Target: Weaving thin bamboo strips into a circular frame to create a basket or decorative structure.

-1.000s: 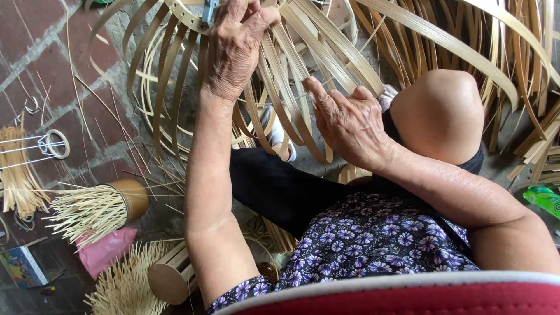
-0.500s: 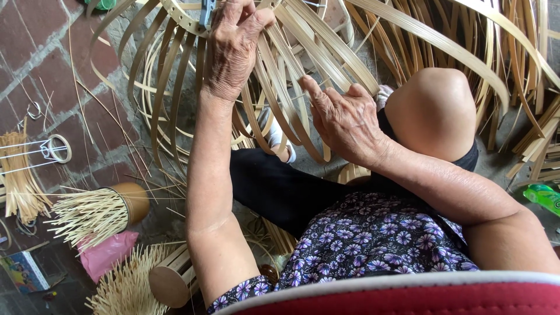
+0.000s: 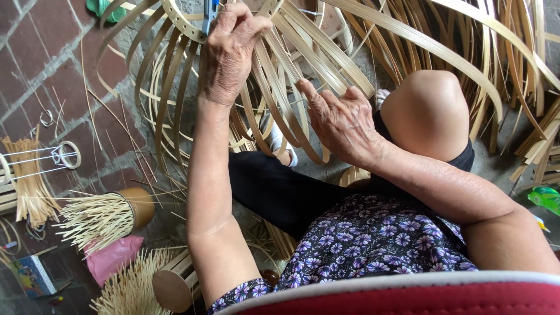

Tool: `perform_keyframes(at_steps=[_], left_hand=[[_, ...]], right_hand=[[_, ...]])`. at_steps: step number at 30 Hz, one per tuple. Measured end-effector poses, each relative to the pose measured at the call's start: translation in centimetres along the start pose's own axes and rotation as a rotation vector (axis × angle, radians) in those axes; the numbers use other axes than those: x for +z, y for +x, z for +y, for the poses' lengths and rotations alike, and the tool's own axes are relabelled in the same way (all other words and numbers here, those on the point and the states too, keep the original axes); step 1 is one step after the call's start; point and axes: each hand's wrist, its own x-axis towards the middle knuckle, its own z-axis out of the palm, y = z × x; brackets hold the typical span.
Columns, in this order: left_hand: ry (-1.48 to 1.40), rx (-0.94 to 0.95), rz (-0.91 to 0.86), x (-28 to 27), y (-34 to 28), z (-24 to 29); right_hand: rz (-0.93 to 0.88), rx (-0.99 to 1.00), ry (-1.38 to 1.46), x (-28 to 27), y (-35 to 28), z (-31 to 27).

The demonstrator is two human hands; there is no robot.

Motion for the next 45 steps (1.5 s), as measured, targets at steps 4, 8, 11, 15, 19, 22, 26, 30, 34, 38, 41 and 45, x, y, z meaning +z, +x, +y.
perform_keyframes(at_steps=[4, 8, 11, 15, 19, 22, 26, 30, 34, 38, 41, 45], left_hand=[[-0.045, -0.145, -0.052, -0.9, -0.7, -0.4], [-0.123, -0.221, -0.049, -1.1, -0.4, 0.1], [-0.129, -0.219, -0.030, -0.5, -0.8, -0.6], [-0.088, -0.239, -0.047, -0.4, -0.8, -0.8], [-0.106, -0.190, -0.017, -0.8, -0.1, 0.2], [-0.090, -0.186, -0.006, -1.0, 0.2, 0.8], [-0.024, -0.241, 0.055, -1.8, -0.1, 1.9], [0.010, -0.265, 0.194, -2.9, -2.0, 3.6], [-0.056, -0.307, 0.327, -3.2, -4.3, 4.5], [-0.159, -0.462, 0.503, -3.9, -5.5, 5.4], [-0.106, -0.531, 0.552, -4.1, -6.2, 6.0], [-0.086, -0.534, 0.602, -3.1, -7.1, 5.7]], right_hand=[[-0.021, 0.001, -0.004, -0.1, -0.3, 0.2], [-0.039, 0.019, -0.029, -0.5, -0.5, 0.2], [-0.036, 0.017, -0.061, -0.2, -1.1, 0.6], [-0.032, 0.003, -0.163, -0.2, -1.5, 1.5], [0.056, 0.009, -0.251, -0.2, -1.4, 4.1], [0.178, 0.034, -0.259, -0.9, -1.0, 5.3], [0.162, 0.116, -0.014, -3.5, -0.6, 3.7], [-0.272, 0.099, 1.052, -11.9, 0.5, -1.7], [-0.614, -0.267, 1.580, -13.9, 1.9, -4.9], [-0.791, -0.421, 1.783, -12.5, 1.2, -6.1], [-0.868, -0.444, 1.805, -12.5, 1.5, -6.3], [-0.819, -0.498, 1.755, -11.8, 1.4, -6.2]])
